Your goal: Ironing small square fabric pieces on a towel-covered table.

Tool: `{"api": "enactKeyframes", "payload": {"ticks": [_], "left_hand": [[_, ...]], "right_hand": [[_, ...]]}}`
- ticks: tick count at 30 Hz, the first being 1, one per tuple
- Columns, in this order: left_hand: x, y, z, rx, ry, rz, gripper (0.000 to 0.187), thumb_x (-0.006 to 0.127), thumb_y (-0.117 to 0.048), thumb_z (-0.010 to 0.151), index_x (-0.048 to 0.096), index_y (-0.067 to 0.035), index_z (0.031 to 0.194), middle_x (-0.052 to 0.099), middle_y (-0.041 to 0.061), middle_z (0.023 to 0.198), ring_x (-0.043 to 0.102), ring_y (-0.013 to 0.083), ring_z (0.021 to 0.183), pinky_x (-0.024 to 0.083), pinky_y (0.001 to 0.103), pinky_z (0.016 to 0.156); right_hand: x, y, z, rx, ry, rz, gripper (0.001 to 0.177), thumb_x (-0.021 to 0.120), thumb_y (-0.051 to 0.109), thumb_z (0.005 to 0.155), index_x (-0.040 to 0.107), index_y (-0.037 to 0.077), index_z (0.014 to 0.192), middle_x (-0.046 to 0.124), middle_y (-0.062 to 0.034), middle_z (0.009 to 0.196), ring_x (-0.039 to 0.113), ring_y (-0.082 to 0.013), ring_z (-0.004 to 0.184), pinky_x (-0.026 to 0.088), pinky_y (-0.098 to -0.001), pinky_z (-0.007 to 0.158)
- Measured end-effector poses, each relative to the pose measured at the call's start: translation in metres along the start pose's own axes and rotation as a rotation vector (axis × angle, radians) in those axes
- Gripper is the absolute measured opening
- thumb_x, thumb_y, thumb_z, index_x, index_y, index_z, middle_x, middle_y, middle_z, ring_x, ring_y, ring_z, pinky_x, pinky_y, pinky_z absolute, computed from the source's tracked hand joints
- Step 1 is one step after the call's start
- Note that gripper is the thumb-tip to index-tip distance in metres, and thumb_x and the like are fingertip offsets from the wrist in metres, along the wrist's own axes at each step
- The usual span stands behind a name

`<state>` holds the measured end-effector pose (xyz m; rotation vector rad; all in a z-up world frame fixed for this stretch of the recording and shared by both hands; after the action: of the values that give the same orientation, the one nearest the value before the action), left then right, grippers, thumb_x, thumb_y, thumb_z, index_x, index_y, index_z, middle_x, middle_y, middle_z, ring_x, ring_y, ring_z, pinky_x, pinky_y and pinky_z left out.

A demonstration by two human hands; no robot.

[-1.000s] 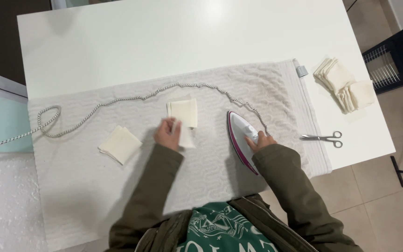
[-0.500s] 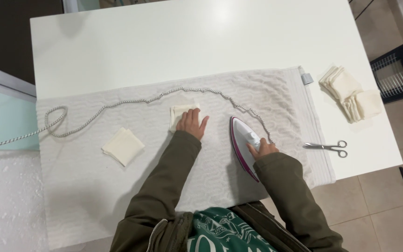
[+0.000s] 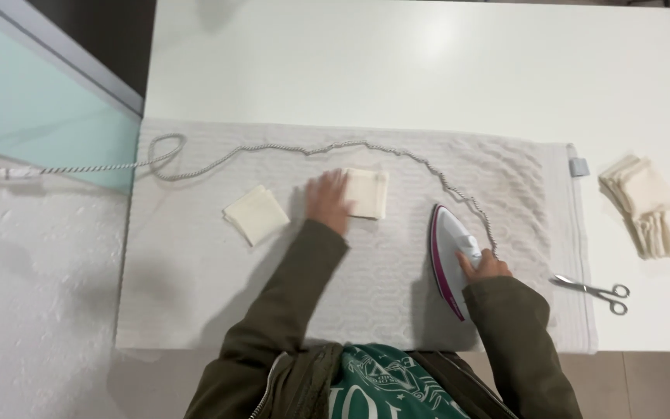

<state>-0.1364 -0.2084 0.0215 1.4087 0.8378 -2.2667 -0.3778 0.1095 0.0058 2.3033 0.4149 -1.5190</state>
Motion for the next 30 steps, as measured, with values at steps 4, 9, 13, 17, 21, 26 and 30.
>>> {"api": "enactKeyframes", "payload": {"ticks": [4, 9, 13, 17, 21, 26, 30], "left_hand": [[-0.042, 0.113, -0.059, -0.204, -0.023, -0.07, 0.026, 0.07, -0.022, 0.1, 0.066, -0.024, 0.125, 0.063, -0.002, 0.129, 0.056, 0.0201, 0.124, 0.044, 0.042, 0.106], [-0.086, 0.106, -0.085, -0.132, 0.033, -0.02, 0.048, 0.075, -0.018, 0.078, 0.063, -0.008, 0.123, 0.06, 0.011, 0.121, 0.057, 0.0311, 0.113, 0.044, 0.047, 0.095], [-0.068, 0.112, -0.096, -0.041, -0.051, 0.069, 0.05, 0.07, -0.006, 0.082, 0.062, -0.009, 0.131, 0.06, 0.009, 0.126, 0.058, 0.0289, 0.117, 0.045, 0.045, 0.097], [-0.08, 0.122, -0.095, -0.072, -0.097, -0.005, 0.034, 0.072, -0.009, 0.088, 0.067, -0.008, 0.121, 0.065, 0.01, 0.117, 0.06, 0.0315, 0.11, 0.05, 0.045, 0.094], [-0.136, 0.091, -0.089, -0.027, -0.329, -0.138, 0.012, 0.068, -0.014, 0.104, 0.07, -0.004, 0.112, 0.072, 0.013, 0.106, 0.067, 0.0308, 0.097, 0.056, 0.041, 0.088], [-0.063, 0.016, -0.088, -0.416, -0.063, -0.723, 0.022, 0.066, -0.02, 0.104, 0.072, -0.001, 0.113, 0.069, 0.009, 0.089, 0.062, 0.0199, 0.079, 0.053, 0.036, 0.071], [0.085, -0.048, -0.124, -0.683, 0.23, -1.481, 0.029, 0.065, -0.024, 0.107, 0.069, 0.003, 0.118, 0.069, 0.004, 0.092, 0.062, 0.0118, 0.08, 0.053, 0.031, 0.071]], "right_hand": [[0.01, -0.006, 0.01, -0.037, -0.005, -0.039, 0.069, 0.062, 0.069, 0.089, 0.068, 0.003, 0.111, 0.074, -0.0301, 0.095, 0.072, -0.0482, 0.091, 0.057, -0.0564, 0.082], [0.018, -0.014, 0.014, -0.039, -0.015, -0.046, 0.071, 0.06, 0.07, 0.091, 0.068, 0.002, 0.111, 0.073, -0.0311, 0.093, 0.072, -0.0481, 0.089, 0.058, -0.0563, 0.079], [0.008, -0.004, 0.008, -0.007, 0.036, -0.018, 0.072, 0.06, 0.07, 0.09, 0.066, 0.002, 0.114, 0.073, -0.0307, 0.092, 0.073, -0.0478, 0.087, 0.058, -0.0567, 0.078], [0.004, -0.004, 0.001, -0.004, 0.026, -0.005, 0.07, 0.061, 0.07, 0.088, 0.067, 0.005, 0.115, 0.072, -0.0286, 0.092, 0.071, -0.0477, 0.088, 0.057, -0.0574, 0.078], [0.009, -0.021, 0.002, -0.013, 0.095, -0.001, 0.073, 0.061, 0.072, 0.088, 0.067, 0.005, 0.117, 0.074, -0.0273, 0.088, 0.076, -0.0441, 0.084, 0.059, -0.0547, 0.077], [-0.039, -0.028, -0.024, 0.015, 0.012, 0.011, 0.067, 0.061, 0.069, 0.089, 0.065, 0.007, 0.114, 0.072, -0.0287, 0.086, 0.072, -0.0473, 0.081, 0.058, -0.0576, 0.072], [-0.049, -0.041, -0.027, 0.028, -0.021, -0.014, 0.068, 0.06, 0.07, 0.091, 0.064, 0.005, 0.112, 0.072, -0.028, 0.084, 0.072, -0.0466, 0.078, 0.058, -0.0569, 0.069]]}}
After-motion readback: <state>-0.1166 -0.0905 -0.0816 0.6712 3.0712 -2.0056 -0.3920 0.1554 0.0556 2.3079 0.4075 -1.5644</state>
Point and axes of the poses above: each hand's wrist, its own z-axis towards the middle knuckle, its own x-axis out of the palm, y = z × x, the point moved 9 cm from there along z, towards the middle knuckle
